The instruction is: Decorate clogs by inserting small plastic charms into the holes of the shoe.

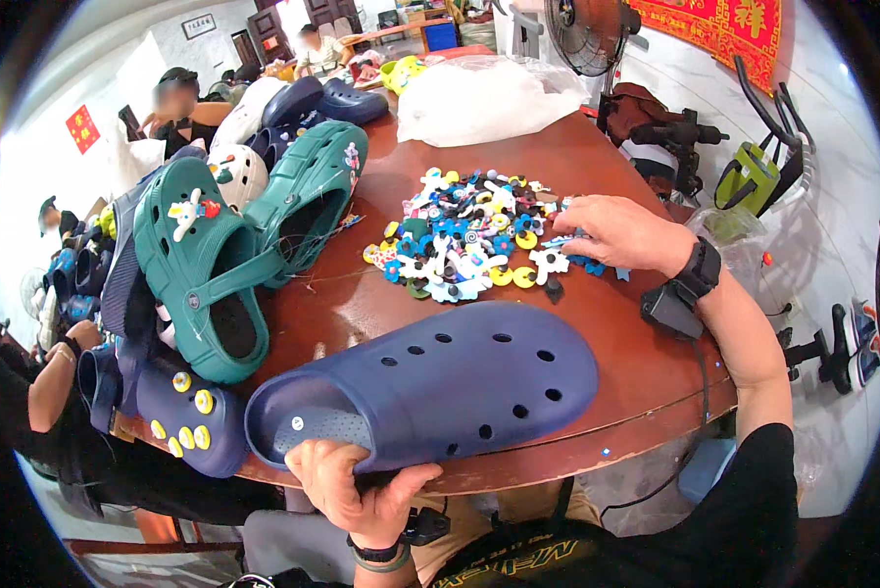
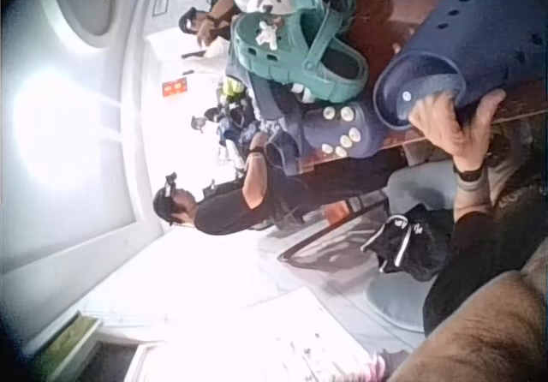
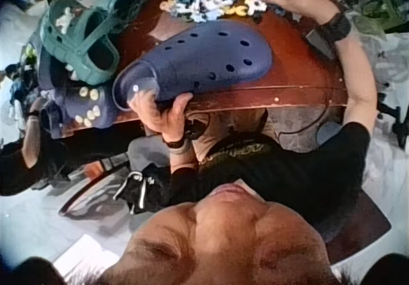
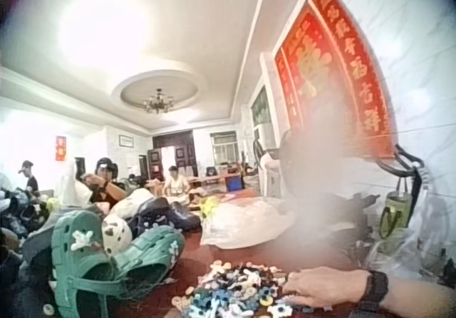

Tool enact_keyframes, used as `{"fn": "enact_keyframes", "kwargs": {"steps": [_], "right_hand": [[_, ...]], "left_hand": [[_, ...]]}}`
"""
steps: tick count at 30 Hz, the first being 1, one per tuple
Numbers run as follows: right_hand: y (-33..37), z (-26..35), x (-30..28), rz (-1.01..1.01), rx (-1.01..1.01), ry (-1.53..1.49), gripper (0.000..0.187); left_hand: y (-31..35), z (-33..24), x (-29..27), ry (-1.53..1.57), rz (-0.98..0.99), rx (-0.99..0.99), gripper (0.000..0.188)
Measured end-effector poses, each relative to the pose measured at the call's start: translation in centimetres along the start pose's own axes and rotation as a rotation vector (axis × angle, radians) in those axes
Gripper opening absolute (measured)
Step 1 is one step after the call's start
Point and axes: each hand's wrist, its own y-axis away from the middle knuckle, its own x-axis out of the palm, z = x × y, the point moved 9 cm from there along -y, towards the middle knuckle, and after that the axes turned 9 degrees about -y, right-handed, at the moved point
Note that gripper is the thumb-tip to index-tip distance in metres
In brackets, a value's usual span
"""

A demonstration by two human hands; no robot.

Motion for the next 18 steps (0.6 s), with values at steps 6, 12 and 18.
{"fn": "enact_keyframes", "kwargs": {"steps": [6,12,18], "right_hand": [[-0.1,1.1,-0.4,-0.196,-0.102,0.116,0.016],[0.6,1.0,-2.1,-0.318,0.144,-0.442,0.02],[1.0,6.7,-3.0,-0.26,-0.012,-0.788,0.023]], "left_hand": [[0.4,-0.6,-1.6,-0.004,-0.022,0.011,0.059],[-1.0,-1.1,-0.3,-0.003,0.059,0.004,0.055],[-0.6,-1.5,-1.5,0.036,-0.014,0.079,0.059]]}}
